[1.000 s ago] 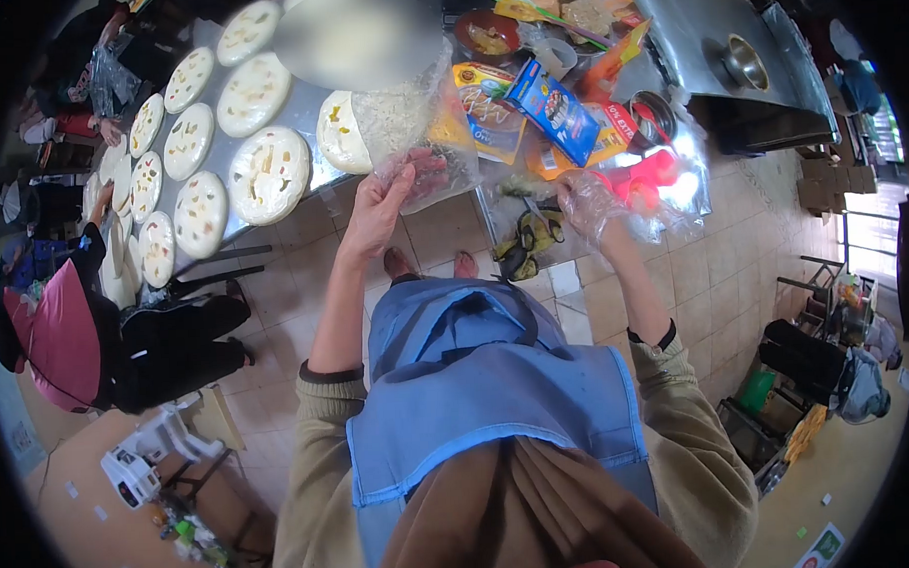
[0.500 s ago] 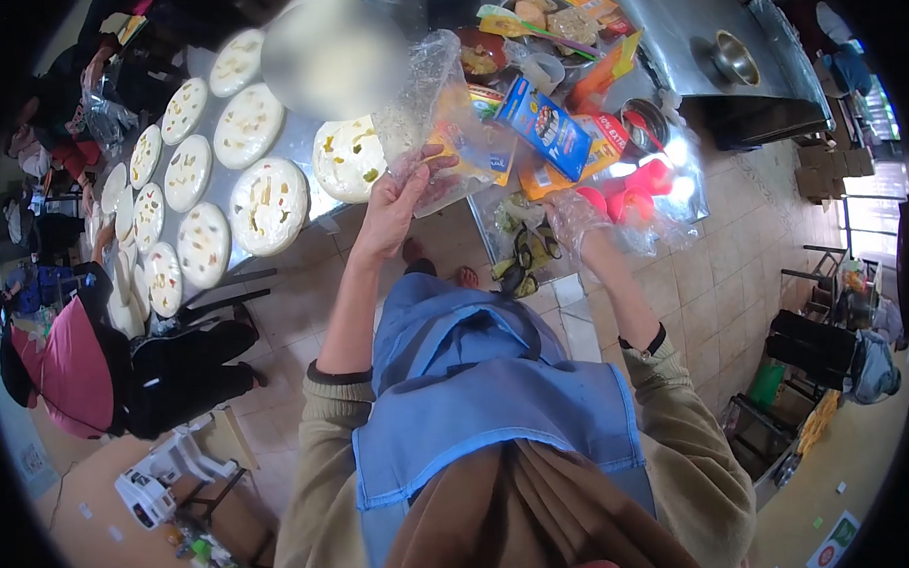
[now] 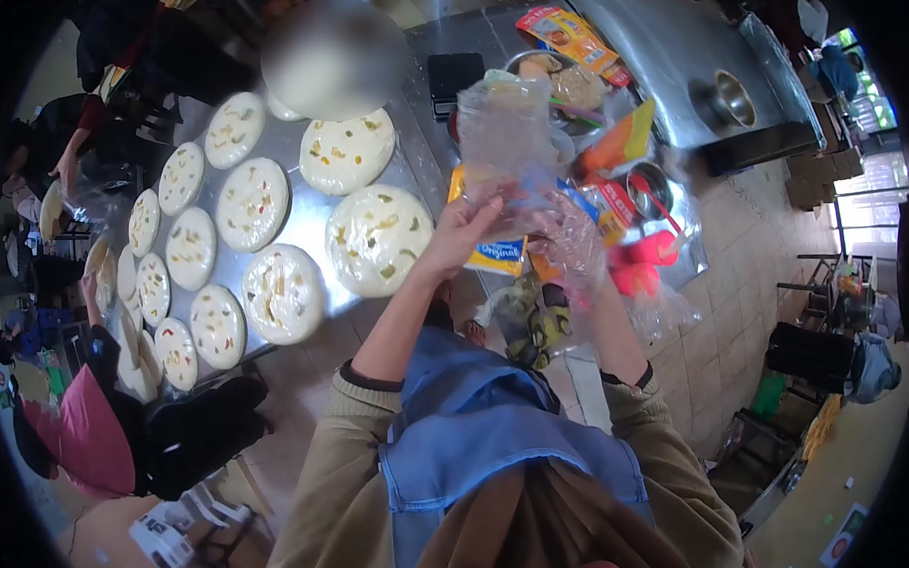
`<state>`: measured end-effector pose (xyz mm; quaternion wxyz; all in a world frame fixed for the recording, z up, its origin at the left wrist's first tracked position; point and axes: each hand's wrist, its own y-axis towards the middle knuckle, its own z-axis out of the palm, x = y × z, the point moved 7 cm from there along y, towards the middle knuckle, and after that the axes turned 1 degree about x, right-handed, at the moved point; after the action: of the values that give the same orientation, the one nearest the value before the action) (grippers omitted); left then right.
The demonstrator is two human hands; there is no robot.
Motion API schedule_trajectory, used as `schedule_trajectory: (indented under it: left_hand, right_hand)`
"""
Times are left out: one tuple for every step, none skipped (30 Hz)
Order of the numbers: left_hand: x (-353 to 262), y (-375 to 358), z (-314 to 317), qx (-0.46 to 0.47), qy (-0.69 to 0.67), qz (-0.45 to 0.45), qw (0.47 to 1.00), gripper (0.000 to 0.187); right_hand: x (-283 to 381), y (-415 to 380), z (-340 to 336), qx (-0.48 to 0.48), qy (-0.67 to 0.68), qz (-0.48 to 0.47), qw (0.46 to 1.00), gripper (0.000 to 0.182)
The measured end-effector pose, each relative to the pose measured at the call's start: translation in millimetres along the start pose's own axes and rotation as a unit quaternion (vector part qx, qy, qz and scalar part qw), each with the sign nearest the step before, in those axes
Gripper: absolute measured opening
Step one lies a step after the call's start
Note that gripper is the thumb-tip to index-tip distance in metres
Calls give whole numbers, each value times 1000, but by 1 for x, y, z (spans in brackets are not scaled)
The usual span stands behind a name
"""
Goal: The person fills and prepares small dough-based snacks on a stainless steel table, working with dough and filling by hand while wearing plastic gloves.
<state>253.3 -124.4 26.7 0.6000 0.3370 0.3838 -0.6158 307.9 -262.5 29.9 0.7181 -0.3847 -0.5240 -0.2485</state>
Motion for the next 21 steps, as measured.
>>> schedule_trajectory:
  left_hand:
    - [-1, 10, -5, -1, 16, 1, 1000, 41]
    - [-6, 20, -10, 4, 9, 16, 1000, 47]
    - [-9, 30, -23, -15, 12, 24, 1000, 49]
    - [-12, 43, -36, -33, 14, 31, 999, 51]
    - [-14, 55, -49, -51, 16, 37, 998, 53]
    - [-25, 65, -57, -73, 9, 27, 997, 35]
    - [-32, 77, -67, -71, 53, 50, 995, 38]
    - [-37, 90, -78, -68, 97, 71, 990, 41]
    - [-41, 104, -89, -66, 140, 93, 984, 45]
    - [-47, 116, -101, -97, 255, 177, 946, 38]
    - [-39, 123, -114, -140, 338, 173, 914, 38]
    - [-44, 128, -118, -180, 419, 168, 874, 39]
    - [-47, 133, -121, -217, 496, 161, 825, 40]
    - [-44, 139, -122, -203, 514, 159, 818, 40]
    - [-39, 145, -122, -188, 531, 158, 811, 40]
    - [-34, 150, -123, -174, 547, 156, 804, 41]
    - [-25, 156, -126, -156, 567, 155, 794, 40]
    - [-9, 162, -133, -140, 586, 155, 783, 40]
    - [1, 165, -136, -123, 605, 154, 771, 40]
    - [15, 169, -141, -105, 619, 121, 769, 39]
    - [25, 169, -145, -87, 631, 88, 765, 39]
  right_hand:
    - [1, 10, -1, -7, 5, 10, 1000, 41]
    - [6, 19, -5, -39, -25, -27, 999, 36]
    - [3, 31, -9, -30, -47, -20, 998, 35]
    - [-2, 42, -18, -22, -70, -11, 997, 34]
    - [-6, 52, -22, -15, -93, -2, 996, 33]
    - [-3, 58, -24, -30, -123, -42, 991, 31]
    - [-5, 67, -27, -58, -128, -33, 990, 31]
    - [-7, 78, -31, -85, -132, -24, 987, 31]
    - [-11, 89, -36, -112, -136, -15, 984, 31]
    - [-18, 104, -42, -111, -191, -14, 975, 33]
    - [-29, 121, -53, -109, -244, -13, 963, 35]
    - [-35, 134, -58, -106, -296, -12, 949, 37]
    - [-16, 143, -47, -120, -338, -47, 932, 38]
    - [0, 151, -31, -133, -379, -81, 912, 39]
    - [12, 159, -15, -145, -419, -114, 889, 40]
    - [15, 166, -5, -160, -473, -152, 853, 38]
    - [17, 172, 5, -174, -524, -189, 812, 37]
    - [19, 176, 16, -184, -572, -226, 767, 36]
    - [14, 185, 24, -171, -585, -159, 777, 38]
    - [13, 193, 32, -156, -594, -93, 784, 39]
    - [8, 199, 35, -140, -600, -26, 787, 41]
